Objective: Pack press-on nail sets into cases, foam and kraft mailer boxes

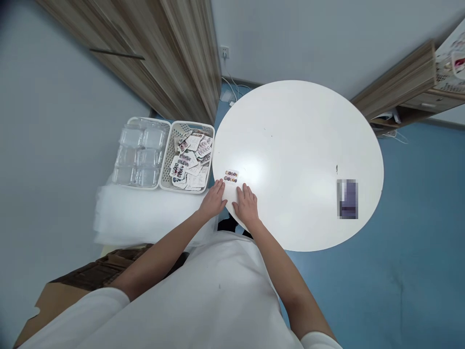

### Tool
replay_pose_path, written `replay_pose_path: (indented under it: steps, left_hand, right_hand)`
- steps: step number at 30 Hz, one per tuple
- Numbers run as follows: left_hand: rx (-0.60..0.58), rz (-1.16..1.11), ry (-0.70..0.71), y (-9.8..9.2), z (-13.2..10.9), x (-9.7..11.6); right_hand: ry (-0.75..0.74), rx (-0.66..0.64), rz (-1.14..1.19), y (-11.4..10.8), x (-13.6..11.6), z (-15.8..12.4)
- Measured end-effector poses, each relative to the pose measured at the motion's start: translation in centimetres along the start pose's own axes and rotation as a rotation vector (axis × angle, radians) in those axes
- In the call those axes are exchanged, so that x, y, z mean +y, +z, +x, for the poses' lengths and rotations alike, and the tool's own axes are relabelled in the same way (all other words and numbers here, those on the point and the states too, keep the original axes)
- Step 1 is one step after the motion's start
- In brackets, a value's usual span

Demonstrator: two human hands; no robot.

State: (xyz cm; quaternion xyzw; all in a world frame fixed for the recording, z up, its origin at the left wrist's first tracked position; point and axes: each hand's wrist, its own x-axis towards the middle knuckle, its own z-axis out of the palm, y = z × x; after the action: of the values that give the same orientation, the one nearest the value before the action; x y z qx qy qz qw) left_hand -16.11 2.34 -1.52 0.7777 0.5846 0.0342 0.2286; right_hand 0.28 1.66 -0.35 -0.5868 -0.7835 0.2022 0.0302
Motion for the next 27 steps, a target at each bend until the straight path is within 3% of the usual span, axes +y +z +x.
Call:
replay_pose_path:
  steps: [7,12,21,27]
  left_hand:
    - [0.001,-0.004,-0.029,0.4,-1.8,1.4]
    - [-0.006,-0.089,-0.077,1.0,-3.8,3.7]
    - [-0.019,-0.32,-0.303,2.5,-7.9,9.3]
    - [-0.117,-0.411,-0.452,1.3,-12.1,9.9]
  right_hand:
    - [-0.017,0.022,0.03,-1.7,2.8,-3.6]
    - [-0.069,-0.001,0.072,-3.1,5.5,-6.3]
    - [-0.262,-0.178,0.248,-3.0,8.5,-8.8]
    - [-0.394,-0.367,0.338,-3.5,7.3,-8.2]
